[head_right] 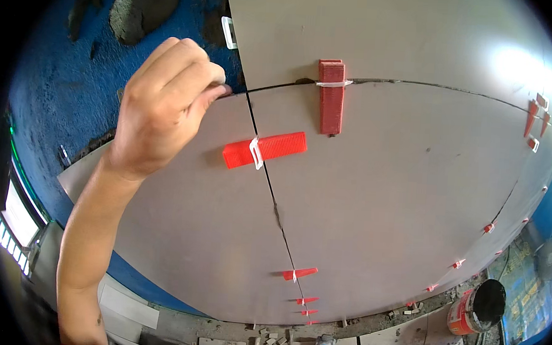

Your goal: The person applies a row of spacers along the bottom edge of a wall, positions two large tiles, and uses a mallet to secure them, finishing by inserting leveling clips and wedges into the joints.

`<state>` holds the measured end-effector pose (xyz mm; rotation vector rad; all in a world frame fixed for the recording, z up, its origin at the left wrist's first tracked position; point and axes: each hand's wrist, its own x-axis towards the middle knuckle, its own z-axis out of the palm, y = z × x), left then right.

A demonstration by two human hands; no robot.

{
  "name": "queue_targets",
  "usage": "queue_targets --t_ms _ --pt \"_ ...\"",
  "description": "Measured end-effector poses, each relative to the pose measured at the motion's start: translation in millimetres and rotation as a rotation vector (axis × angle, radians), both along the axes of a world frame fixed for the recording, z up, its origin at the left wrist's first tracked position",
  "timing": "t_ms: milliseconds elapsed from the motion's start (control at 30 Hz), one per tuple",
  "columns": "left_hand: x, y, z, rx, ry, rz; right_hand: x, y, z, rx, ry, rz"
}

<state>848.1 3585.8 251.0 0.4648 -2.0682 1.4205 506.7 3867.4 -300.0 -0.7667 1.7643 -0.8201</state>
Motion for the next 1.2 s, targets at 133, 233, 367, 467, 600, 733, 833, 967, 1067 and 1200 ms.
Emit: queue_targets --t_ms 133,233,367,467,600,733,833,967,1067,1200 --pt "8 8 -25 -0.059 0.069 -0.101 4 -15 -8 0.015 -0.008 0.051" --pt "8 1 -41 -0.110 0.033 0.085 9 -24 -13 0.022 -0.009 0.084" --pt "11 6 -57 -0.212 0.048 0.220 10 -35 -19 0.031 -0.001 0.114" --pt "17 25 -73 -0.236 0.095 0.218 12 -40 -20 0.040 0.005 0.129" --pt "37 65 -144 -0.033 0.283 0.174 14 -47 -21 0.059 0.019 0.146" --pt "34 116 -279 0.619 0.605 0.054 24 -50 -17 0.080 0.011 0.166" --pt "-9 183 -437 1.183 1.079 0.118 29 -52 -13 0.095 0.024 0.173" --pt "-50 284 -678 1.913 1.388 0.399 29 -48 -9 0.121 0.062 0.147" --pt "-73 284 -708 2.112 1.484 0.590 28 -44 -7 0.147 0.089 0.160" --pt "-81 282 -727 2.171 1.519 0.631 29 -37 -4 0.184 0.139 0.171"
